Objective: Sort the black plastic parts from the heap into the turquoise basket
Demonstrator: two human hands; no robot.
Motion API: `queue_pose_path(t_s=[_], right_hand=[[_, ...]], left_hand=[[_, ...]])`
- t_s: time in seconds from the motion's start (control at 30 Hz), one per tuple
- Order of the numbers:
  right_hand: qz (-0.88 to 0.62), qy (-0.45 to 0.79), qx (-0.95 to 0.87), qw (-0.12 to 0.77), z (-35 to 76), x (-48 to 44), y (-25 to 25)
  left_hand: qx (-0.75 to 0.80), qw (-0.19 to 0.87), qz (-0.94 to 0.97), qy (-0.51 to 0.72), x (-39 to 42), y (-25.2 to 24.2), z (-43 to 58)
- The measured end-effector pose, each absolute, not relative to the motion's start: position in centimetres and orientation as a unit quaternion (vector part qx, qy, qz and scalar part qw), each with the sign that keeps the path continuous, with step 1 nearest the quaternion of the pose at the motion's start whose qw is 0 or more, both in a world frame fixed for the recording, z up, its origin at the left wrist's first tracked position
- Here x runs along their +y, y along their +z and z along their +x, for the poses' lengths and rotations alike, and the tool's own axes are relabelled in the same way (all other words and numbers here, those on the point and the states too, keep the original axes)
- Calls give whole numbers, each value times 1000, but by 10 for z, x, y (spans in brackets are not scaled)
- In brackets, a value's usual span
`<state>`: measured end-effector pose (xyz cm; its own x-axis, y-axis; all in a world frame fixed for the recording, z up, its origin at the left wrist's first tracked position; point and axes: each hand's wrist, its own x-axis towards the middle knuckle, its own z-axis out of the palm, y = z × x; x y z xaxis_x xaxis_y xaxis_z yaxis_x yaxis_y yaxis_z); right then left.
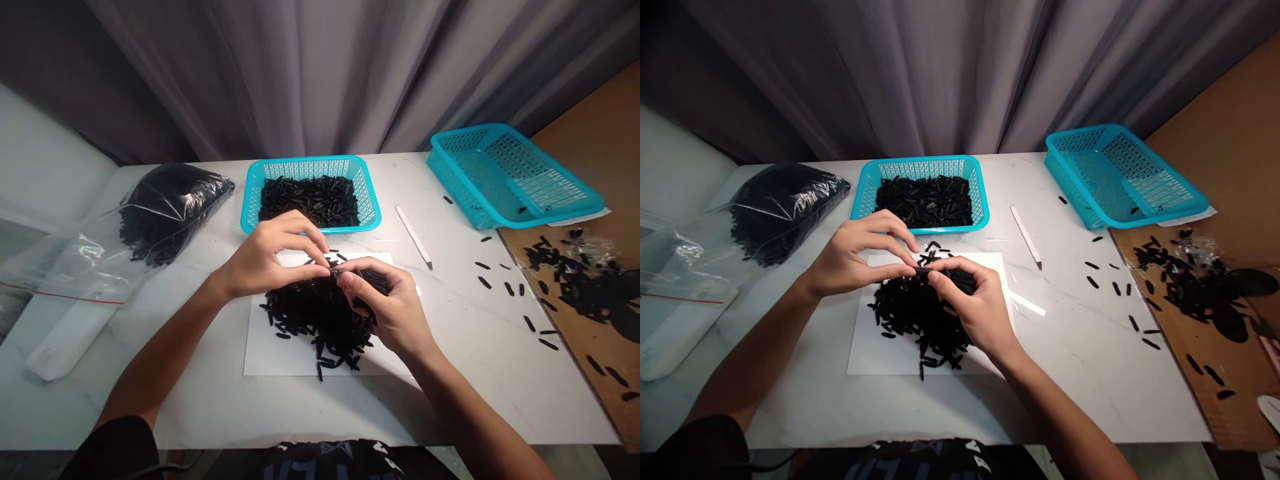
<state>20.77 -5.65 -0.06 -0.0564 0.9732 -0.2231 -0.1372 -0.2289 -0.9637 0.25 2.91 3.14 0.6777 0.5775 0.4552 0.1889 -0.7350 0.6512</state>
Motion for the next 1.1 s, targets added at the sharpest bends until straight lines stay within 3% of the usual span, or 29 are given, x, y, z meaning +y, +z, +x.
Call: queue_pose_path(t_s=[0.33,0.53,0.6,0.8,1.1], right_hand=[[-509,596,-408,467,208,-56,-2],[-500,607,-409,463,207,-56,-5],[-490,605,-422,464,206,-57,-6],[-483,562,-481,469,206,-57,-7],[-520,485,-517,477,204,-56,-2]], left_hand=[[231,288,860,351,29,30,3],[464,162,763,419,52,16,-4],[486,197,749,404,55,17,-8],[330,472,781,242,24,33,5],[375,468,722,345,1,20,28]])
